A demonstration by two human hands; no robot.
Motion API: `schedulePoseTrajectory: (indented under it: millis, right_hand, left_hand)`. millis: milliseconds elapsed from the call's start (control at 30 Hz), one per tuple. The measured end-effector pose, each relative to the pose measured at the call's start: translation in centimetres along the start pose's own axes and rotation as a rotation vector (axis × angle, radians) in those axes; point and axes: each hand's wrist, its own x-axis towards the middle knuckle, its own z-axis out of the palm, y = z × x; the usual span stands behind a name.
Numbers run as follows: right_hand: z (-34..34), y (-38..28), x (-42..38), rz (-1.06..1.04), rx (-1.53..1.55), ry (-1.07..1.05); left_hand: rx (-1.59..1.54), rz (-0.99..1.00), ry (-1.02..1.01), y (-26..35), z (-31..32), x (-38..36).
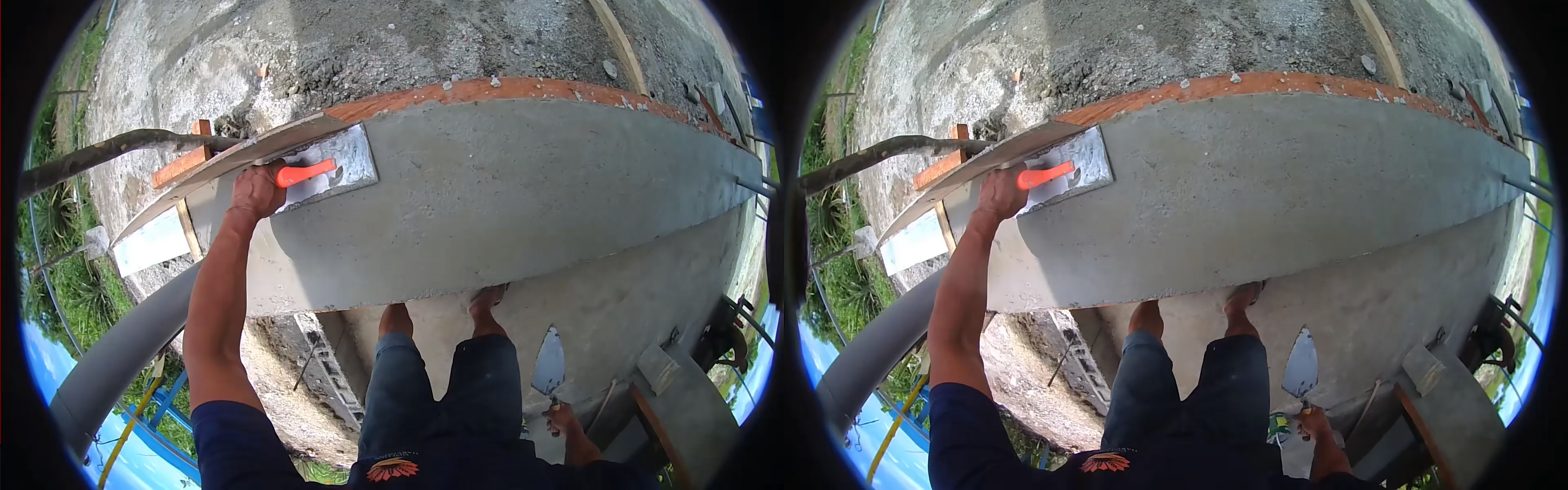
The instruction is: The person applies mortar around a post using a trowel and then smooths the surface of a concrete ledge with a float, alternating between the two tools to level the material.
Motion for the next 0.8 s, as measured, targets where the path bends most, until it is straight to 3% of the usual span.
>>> schedulePoseTrajectory:
  millis: [100, 233, 367, 467, 533, 600, 700, 800]
  right_hand:
    - [3.8, -0.2, -0.2, 0.005, 0.008, -0.060]
    - [6.4, -0.7, -0.5, -0.052, 0.137, -0.109]
    - [6.2, -1.5, -2.2, -0.077, 0.195, -0.118]
    - [5.0, -0.3, -2.7, -0.158, 0.144, -0.051]
    - [3.6, 0.5, -2.8, -0.150, 0.121, -0.019]
    - [2.8, 1.1, -2.7, -0.126, 0.100, 0.002]
    - [2.3, 1.0, -2.4, -0.097, 0.063, 0.012]
    - [2.1, 1.2, -1.6, -0.076, -0.002, -0.006]
  left_hand:
    - [-0.211, 0.140, -0.118, 5.4, 0.9, 1.0]
    - [-0.303, 0.018, -0.130, 11.7, 0.4, -0.2]
    - [-0.292, 0.305, -0.260, 21.2, 2.2, -4.1]
    - [-0.329, 0.360, -0.219, 23.2, 3.3, -6.3]
    - [-0.328, 0.439, -0.235, 21.8, 4.0, -8.2]
    - [-0.391, 0.318, -0.146, 17.4, 3.9, -11.6]
    - [-0.257, 0.059, -0.068, 5.7, 3.4, -13.3]
    - [-0.114, -0.021, 0.008, -5.0, 2.9, -11.3]
